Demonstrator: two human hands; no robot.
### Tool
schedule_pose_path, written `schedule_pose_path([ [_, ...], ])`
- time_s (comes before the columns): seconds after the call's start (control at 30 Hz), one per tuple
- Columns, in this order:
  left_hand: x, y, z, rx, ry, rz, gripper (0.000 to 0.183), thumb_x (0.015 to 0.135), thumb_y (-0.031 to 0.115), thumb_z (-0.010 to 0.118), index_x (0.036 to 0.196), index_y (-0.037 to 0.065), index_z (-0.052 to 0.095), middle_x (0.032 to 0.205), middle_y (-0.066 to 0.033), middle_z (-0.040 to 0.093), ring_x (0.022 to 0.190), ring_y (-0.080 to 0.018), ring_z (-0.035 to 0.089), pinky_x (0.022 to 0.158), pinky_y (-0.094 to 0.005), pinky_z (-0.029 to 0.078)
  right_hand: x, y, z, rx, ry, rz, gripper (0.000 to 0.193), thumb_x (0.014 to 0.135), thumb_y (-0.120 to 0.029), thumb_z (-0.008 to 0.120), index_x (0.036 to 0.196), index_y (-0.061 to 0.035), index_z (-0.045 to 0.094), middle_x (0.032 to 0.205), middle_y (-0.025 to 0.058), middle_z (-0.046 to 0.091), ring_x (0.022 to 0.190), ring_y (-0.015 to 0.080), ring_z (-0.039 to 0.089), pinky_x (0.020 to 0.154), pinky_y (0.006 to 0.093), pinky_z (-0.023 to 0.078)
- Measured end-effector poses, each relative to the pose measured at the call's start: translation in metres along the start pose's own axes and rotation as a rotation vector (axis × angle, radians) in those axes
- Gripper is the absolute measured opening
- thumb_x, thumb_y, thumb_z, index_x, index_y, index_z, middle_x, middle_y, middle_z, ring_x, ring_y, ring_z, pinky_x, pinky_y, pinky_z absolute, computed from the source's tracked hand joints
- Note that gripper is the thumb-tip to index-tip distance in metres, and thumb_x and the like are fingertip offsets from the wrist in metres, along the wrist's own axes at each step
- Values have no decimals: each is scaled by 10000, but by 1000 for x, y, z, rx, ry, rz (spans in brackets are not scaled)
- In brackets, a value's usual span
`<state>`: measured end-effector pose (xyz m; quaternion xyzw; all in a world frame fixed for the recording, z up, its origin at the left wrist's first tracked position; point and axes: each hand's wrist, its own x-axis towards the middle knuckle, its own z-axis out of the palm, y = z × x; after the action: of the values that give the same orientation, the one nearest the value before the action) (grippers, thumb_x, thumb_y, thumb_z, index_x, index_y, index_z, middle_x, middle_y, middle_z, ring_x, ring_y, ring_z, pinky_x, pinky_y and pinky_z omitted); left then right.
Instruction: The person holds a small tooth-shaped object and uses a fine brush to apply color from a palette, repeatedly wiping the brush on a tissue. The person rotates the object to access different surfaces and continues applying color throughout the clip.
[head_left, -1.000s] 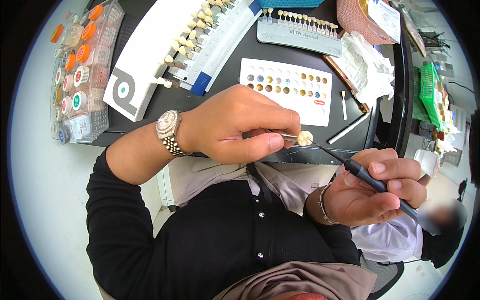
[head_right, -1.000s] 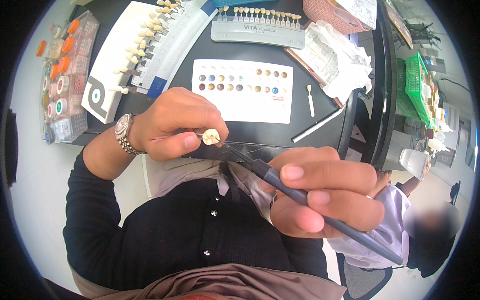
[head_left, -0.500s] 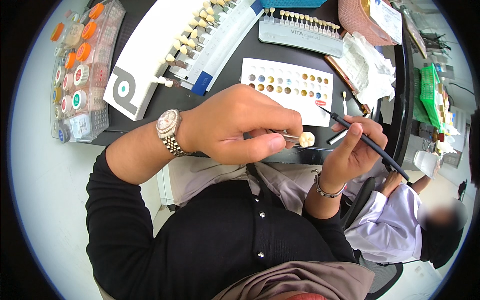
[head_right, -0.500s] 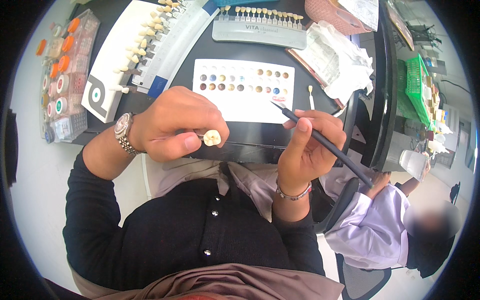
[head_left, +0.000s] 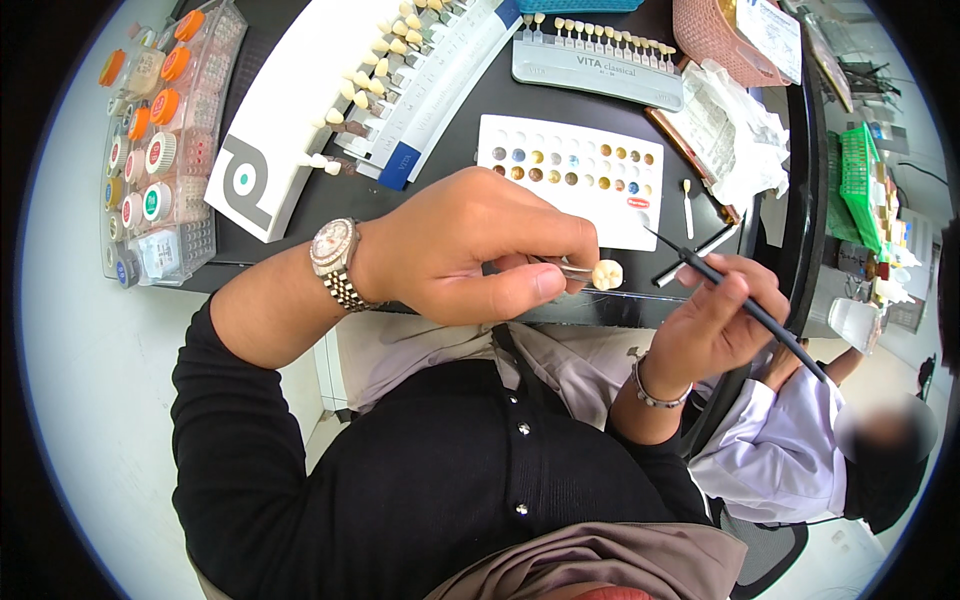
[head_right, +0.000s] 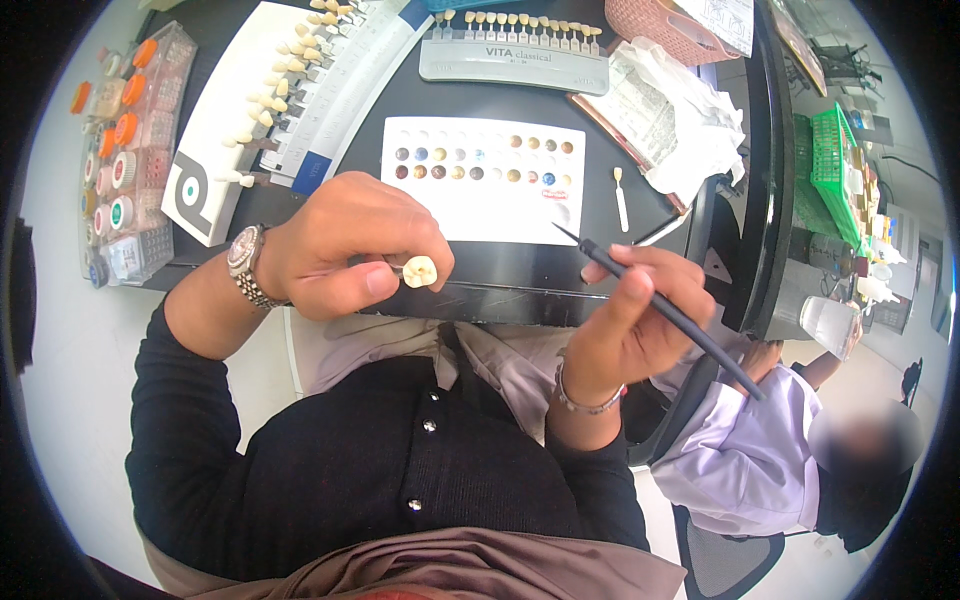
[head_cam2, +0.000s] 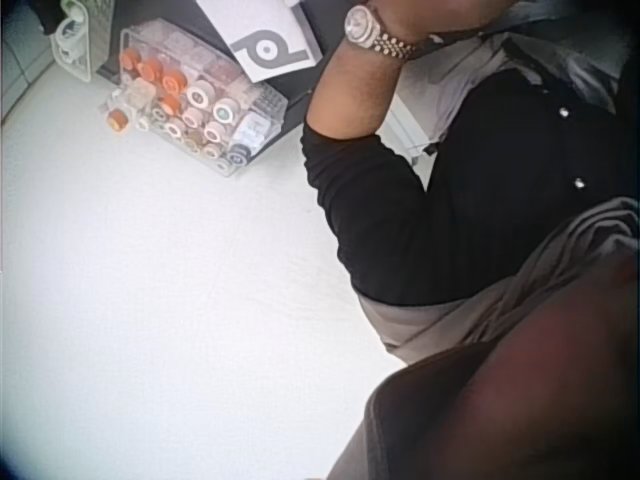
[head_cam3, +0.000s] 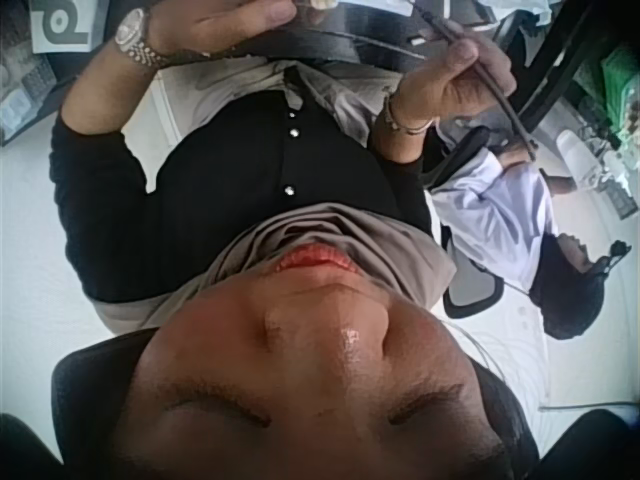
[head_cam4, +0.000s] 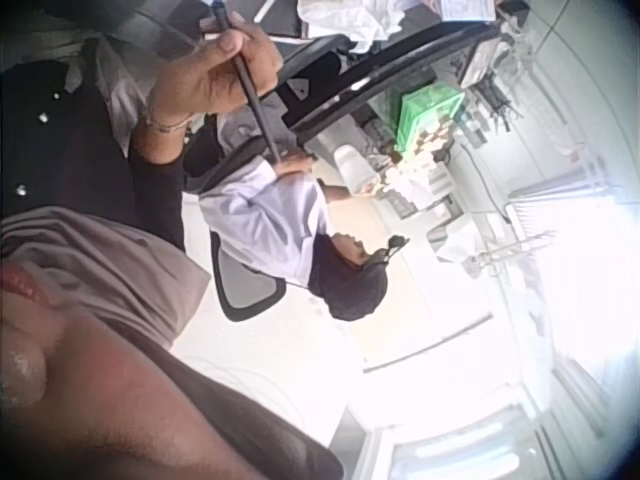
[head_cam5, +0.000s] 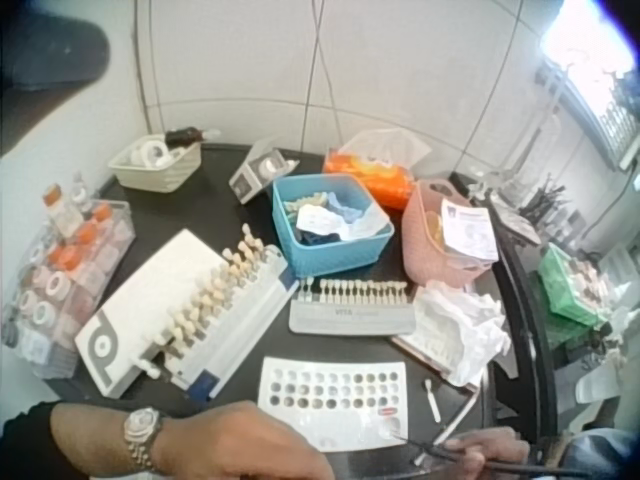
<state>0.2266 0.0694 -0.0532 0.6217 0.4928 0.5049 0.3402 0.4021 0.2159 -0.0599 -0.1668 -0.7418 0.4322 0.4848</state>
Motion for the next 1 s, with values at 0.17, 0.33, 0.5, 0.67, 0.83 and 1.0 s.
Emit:
schedule_pose_path([
  [0.17, 0, 0, 0, -7, 11, 18, 246, 786, 216, 400, 777, 28, 558, 659, -82, 564, 545, -229, 553, 526, -308, 439, 16, -33, 6, 363, 13, -106, 257, 897, -238, 494, 862, -22, 360, 768, 129, 472, 445, 148, 481, 358, 192, 445],
  [0.33, 1, 0, 1, 8, 25, 51, 245, 784, 214, 403, 786, 27, 561, 660, -82, 564, 546, -231, 553, 526, -309, 439, 18, -47, 24, 351, -33, -163, 278, 919, -318, 446, 867, -71, 330, 779, 76, 402, 475, 92, 367, 385, 160, 294],
  [0.5, 1, 2, -1, 9, 12, 44, 250, 782, 212, 411, 802, 19, 568, 666, -91, 566, 551, -242, 554, 529, -315, 442, 20, -47, 29, 351, -58, -216, 272, 919, -307, 448, 857, -67, 335, 780, 81, 406, 467, 91, 373, 376, 157, 307],
  [0.67, 0, 1, 1, 15, 15, 58, 254, 783, 212, 411, 806, 16, 571, 670, -98, 569, 554, -248, 555, 530, -317, 444, 18, -49, 29, 317, -56, -191, 260, 920, -294, 445, 860, -62, 344, 783, 89, 414, 470, 95, 395, 379, 150, 331],
  [0.83, 0, 0, 1, 11, 17, 53, 257, 787, 216, 410, 803, 17, 572, 667, -97, 569, 553, -246, 556, 528, -315, 444, 19, -48, 27, 338, -80, -206, 250, 919, -283, 447, 866, -60, 347, 779, 92, 418, 469, 102, 404, 376, 155, 340],
  [1.0, 0, 0, 1, 15, 20, 56, 256, 790, 218, 409, 800, 22, 573, 663, -91, 571, 548, -239, 557, 526, -308, 445, 20, -49, 28, 333, -77, -210, 252, 913, -278, 464, 865, -60, 346, 769, 88, 409, 460, 102, 377, 367, 160, 334],
])
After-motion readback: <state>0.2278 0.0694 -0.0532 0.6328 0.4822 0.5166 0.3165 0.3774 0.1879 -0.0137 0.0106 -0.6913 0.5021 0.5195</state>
